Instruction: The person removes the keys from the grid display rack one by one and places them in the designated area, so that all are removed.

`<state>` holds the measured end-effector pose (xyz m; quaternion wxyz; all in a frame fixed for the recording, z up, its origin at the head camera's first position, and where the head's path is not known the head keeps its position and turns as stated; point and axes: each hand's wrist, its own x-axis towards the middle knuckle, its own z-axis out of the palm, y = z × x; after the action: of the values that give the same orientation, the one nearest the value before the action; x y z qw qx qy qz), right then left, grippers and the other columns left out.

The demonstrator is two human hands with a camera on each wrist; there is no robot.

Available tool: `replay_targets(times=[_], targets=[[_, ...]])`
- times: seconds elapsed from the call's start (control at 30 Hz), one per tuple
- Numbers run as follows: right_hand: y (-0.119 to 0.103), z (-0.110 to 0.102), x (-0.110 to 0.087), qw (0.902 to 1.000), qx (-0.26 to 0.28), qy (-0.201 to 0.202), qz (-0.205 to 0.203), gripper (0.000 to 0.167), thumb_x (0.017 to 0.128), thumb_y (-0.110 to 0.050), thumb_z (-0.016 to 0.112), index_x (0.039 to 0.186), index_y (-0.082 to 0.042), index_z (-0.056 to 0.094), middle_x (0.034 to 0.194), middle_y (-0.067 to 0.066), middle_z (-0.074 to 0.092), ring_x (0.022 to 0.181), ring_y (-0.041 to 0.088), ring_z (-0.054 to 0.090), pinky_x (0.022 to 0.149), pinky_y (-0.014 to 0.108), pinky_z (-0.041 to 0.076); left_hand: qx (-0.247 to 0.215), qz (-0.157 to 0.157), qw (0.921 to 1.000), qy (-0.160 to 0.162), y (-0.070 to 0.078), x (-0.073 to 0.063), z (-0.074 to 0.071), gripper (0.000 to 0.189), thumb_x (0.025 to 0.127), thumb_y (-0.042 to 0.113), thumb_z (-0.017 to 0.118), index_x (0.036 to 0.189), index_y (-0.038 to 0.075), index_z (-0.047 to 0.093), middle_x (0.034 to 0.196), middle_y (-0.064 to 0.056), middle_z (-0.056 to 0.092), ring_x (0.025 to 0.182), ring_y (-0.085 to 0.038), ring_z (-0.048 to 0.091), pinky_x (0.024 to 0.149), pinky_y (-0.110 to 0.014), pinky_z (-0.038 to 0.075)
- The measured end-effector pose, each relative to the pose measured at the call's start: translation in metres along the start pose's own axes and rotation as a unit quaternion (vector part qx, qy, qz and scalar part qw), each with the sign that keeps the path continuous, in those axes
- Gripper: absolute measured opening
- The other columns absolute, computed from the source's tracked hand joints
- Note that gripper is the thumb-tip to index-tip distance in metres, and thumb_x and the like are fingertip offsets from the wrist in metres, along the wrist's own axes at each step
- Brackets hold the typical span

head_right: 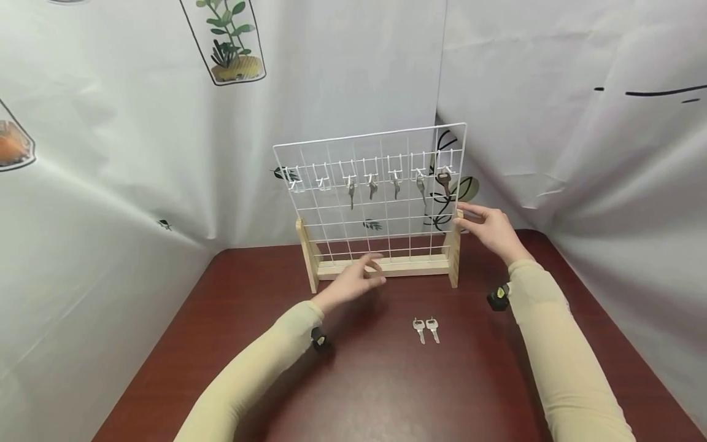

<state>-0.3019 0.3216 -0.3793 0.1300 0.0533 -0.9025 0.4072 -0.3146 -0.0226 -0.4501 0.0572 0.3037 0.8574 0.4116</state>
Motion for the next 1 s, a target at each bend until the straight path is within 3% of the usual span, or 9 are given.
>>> replay_targets(times=[0.17,0.27,0.6,0.8,1.0], targets=[[0.0,0.0,-0.001,1.0,0.001,0.001,0.001,0.062,0.094,-0.045,0.07,0.145,-0.011,0.056,0.141,0.021,0.056,0.121,0.039,0.059,0.107,0.058,0.039,-0.039,0.0,0.9943,0.099,0.005,0.004,-0.032,0.055,0.096,0.016,0.069,0.146,0.005,0.048,0.121,-0.014,0.067,0.096,-0.025,0.068,0.077,-0.031,0.056],[0.0,0.0,-0.001,1.0,0.002,0.002,-0.003,0.063,0.094,-0.045,0.07,0.145,-0.011,0.056,0.141,0.021,0.056,0.121,0.039,0.059,0.106,0.058,0.039,-0.051,0.004,0.9897,0.134,0.008,0.005,-0.049,0.051,0.097,0.018,0.068,0.144,0.006,0.052,0.123,-0.012,0.067,0.103,-0.027,0.068,0.08,-0.033,0.057],[-0.001,0.001,-0.002,1.0,-0.003,0.0,-0.005,0.063,0.095,-0.044,0.069,0.145,-0.01,0.055,0.141,0.021,0.055,0.12,0.038,0.059,0.105,0.056,0.041,-0.084,0.037,0.9775,0.19,0.027,0.007,-0.086,0.046,0.1,0.026,0.065,0.142,0.008,0.056,0.13,-0.008,0.066,0.118,-0.027,0.063,0.097,-0.039,0.053],[0.0,0.001,-0.002,1.0,0.002,-0.003,-0.003,0.065,0.094,-0.046,0.069,0.145,-0.009,0.055,0.143,0.02,0.054,0.121,0.038,0.058,0.105,0.057,0.04,-0.102,0.065,0.9713,0.205,0.04,0.013,-0.094,0.048,0.1,0.024,0.066,0.141,0.002,0.055,0.131,-0.011,0.065,0.119,-0.024,0.063,0.101,-0.034,0.05],[0.002,0.002,-0.002,1.0,0.001,-0.003,-0.005,0.064,0.095,-0.046,0.068,0.146,-0.009,0.054,0.143,0.021,0.054,0.121,0.039,0.057,0.104,0.058,0.041,-0.117,0.077,0.9651,0.221,0.049,0.018,-0.097,0.044,0.099,0.024,0.067,0.138,0.006,0.059,0.128,-0.01,0.067,0.116,-0.022,0.065,0.099,-0.03,0.051]])
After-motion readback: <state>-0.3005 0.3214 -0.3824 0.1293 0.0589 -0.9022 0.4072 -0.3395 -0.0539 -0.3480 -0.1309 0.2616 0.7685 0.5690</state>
